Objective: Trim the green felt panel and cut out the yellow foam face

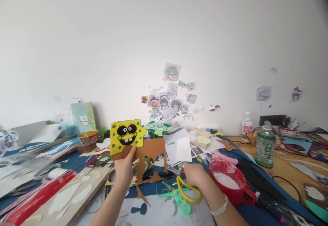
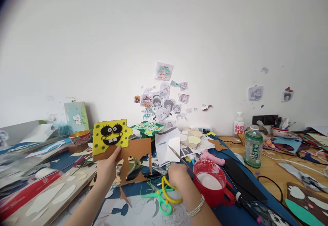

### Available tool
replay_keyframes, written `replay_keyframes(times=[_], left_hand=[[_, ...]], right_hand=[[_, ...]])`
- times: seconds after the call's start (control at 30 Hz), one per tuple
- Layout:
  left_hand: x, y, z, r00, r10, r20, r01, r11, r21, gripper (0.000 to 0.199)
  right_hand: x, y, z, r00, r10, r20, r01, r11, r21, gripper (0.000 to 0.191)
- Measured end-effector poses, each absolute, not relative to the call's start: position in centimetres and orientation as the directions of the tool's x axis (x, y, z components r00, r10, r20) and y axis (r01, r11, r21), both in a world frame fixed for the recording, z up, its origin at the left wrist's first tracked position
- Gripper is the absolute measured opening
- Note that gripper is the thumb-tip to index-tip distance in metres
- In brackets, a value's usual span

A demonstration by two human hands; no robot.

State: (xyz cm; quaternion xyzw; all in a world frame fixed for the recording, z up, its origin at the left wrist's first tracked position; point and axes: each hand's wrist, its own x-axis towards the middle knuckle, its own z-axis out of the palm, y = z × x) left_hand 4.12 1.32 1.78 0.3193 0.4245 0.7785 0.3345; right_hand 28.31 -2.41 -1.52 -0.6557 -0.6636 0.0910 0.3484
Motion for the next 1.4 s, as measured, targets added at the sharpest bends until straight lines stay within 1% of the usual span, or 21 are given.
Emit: replay_keyframes(times=[0.07,0.17,0.27,0.4,0.47,0.53,0.6,0.67,0.73,0.8,0.87,0.97,1.03,1.1,1.23,1.4], left_hand=[[4.2,1.3,1.9,-0.583,0.784,0.213,-0.265,-0.431,0.863,0.052],[4.4,0.9,2.1,-0.583,0.784,0.214,-0.287,-0.445,0.848,0.053],[4.6,0.5,2.4,-0.570,0.794,0.211,-0.312,-0.447,0.838,0.050],[4.6,0.3,2.6,-0.562,0.797,0.224,-0.338,-0.468,0.817,0.046],[4.6,0.3,2.6,-0.565,0.795,0.223,-0.344,-0.472,0.811,0.048],[4.5,0.4,2.7,-0.573,0.791,0.214,-0.350,-0.473,0.809,0.048],[4.3,0.5,2.7,-0.589,0.782,0.202,-0.355,-0.475,0.805,0.045],[4.1,0.5,2.9,-0.614,0.767,0.188,-0.359,-0.484,0.798,0.040],[4.0,0.6,3.0,-0.639,0.749,0.177,-0.361,-0.495,0.790,0.036],[3.9,0.6,3.1,-0.660,0.733,0.165,-0.363,-0.503,0.784,0.036],[3.9,0.6,3.2,-0.674,0.724,0.150,-0.369,-0.505,0.780,0.037],[4.0,0.5,3.2,-0.687,0.715,0.130,-0.376,-0.504,0.778,0.037],[4.1,0.4,3.2,-0.690,0.712,0.132,-0.377,-0.508,0.774,0.039],[4.1,0.3,3.1,-0.694,0.706,0.142,-0.372,-0.520,0.769,0.041],[3.9,0.3,3.0,-0.698,0.695,0.170,-0.352,-0.541,0.763,0.040],[3.8,0.2,3.0,-0.709,0.669,0.223,-0.324,-0.590,0.739,0.042]], right_hand=[[28.5,-2.2,-2.3,0.099,0.951,0.294,0.796,0.102,-0.597,0.019],[28.5,-2.1,-2.7,0.085,0.965,0.250,0.790,0.088,-0.607,0.021],[28.1,-2.5,-2.4,0.062,0.974,0.220,0.811,0.079,-0.580,0.026],[27.2,-3.0,-1.6,0.063,0.977,0.202,0.850,0.054,-0.525,0.041],[26.9,-3.2,-1.1,0.090,0.971,0.221,0.856,0.039,-0.515,0.039],[26.8,-3.1,-0.4,0.136,0.954,0.267,0.857,0.022,-0.514,0.030],[27.0,-3.1,0.3,0.198,0.926,0.320,0.852,-0.001,-0.524,0.024],[27.3,-2.9,0.9,0.261,0.898,0.354,0.830,-0.022,-0.557,0.024],[27.6,-2.6,1.3,0.315,0.876,0.364,0.786,-0.026,-0.618,0.025],[27.6,-2.2,1.4,0.345,0.866,0.362,0.715,0.008,-0.699,0.024],[27.1,-1.7,1.2,0.336,0.870,0.361,0.610,0.091,-0.787,0.020],[25.7,-1.3,0.5,0.252,0.892,0.375,0.413,0.251,-0.875,0.017],[24.3,-1.5,0.0,0.166,0.910,0.380,0.302,0.320,-0.898,0.022],[23.0,-1.8,-0.6,0.093,0.921,0.379,0.236,0.349,-0.907,0.026],[21.1,-2.3,-2.3,0.022,0.929,0.369,0.178,0.360,-0.916,0.026],[20.0,-2.3,-4.5,-0.034,0.919,0.392,0.127,0.393,-0.911,0.031]])
